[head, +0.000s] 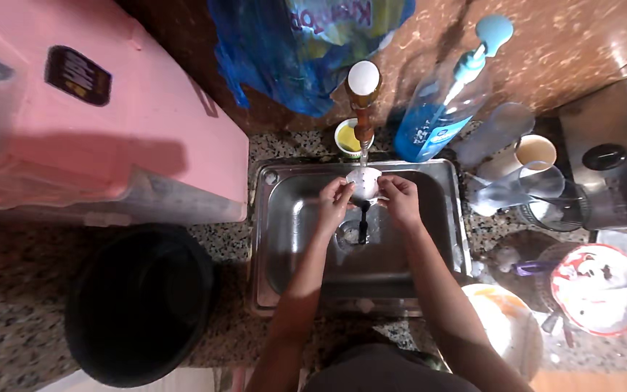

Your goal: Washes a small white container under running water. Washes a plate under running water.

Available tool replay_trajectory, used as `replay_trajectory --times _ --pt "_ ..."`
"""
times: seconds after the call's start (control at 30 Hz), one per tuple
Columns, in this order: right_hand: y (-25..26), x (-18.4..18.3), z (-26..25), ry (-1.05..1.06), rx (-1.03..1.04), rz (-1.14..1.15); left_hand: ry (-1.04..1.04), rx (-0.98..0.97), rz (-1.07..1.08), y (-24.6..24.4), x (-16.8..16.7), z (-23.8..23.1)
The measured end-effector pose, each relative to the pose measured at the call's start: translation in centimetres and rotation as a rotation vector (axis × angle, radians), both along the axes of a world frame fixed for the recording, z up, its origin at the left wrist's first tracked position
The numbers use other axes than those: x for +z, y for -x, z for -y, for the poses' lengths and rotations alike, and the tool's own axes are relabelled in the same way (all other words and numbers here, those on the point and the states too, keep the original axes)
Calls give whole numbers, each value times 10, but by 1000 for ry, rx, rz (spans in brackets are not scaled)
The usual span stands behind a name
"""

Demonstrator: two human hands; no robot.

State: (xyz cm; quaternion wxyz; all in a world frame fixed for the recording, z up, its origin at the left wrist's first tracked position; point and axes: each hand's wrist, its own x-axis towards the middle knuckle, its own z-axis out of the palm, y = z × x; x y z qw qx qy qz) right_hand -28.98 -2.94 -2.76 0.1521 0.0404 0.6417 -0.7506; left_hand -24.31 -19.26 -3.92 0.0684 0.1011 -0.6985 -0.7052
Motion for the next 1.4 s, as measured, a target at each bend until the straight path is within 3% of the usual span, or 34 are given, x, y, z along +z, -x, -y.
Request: replay_trajectory --times 0.33,0.57,0.97,1.17,1.4 --pt "2 8 10 -47 -89 158 30 -3 -27 -5 -1 -1" --pt "-6 -2 2 102 -41 65 25 11 -29 -3 2 -2" --pt "11 -3 7 -77 -67 -25 19 -29 -55 2 -6 -4" --pt "7 -15 11 -98 49 -245 77 31 -29 13 -9 -7" --pt "10 -12 9 -42 108 -173 159 54 -42 23 -13 -13"
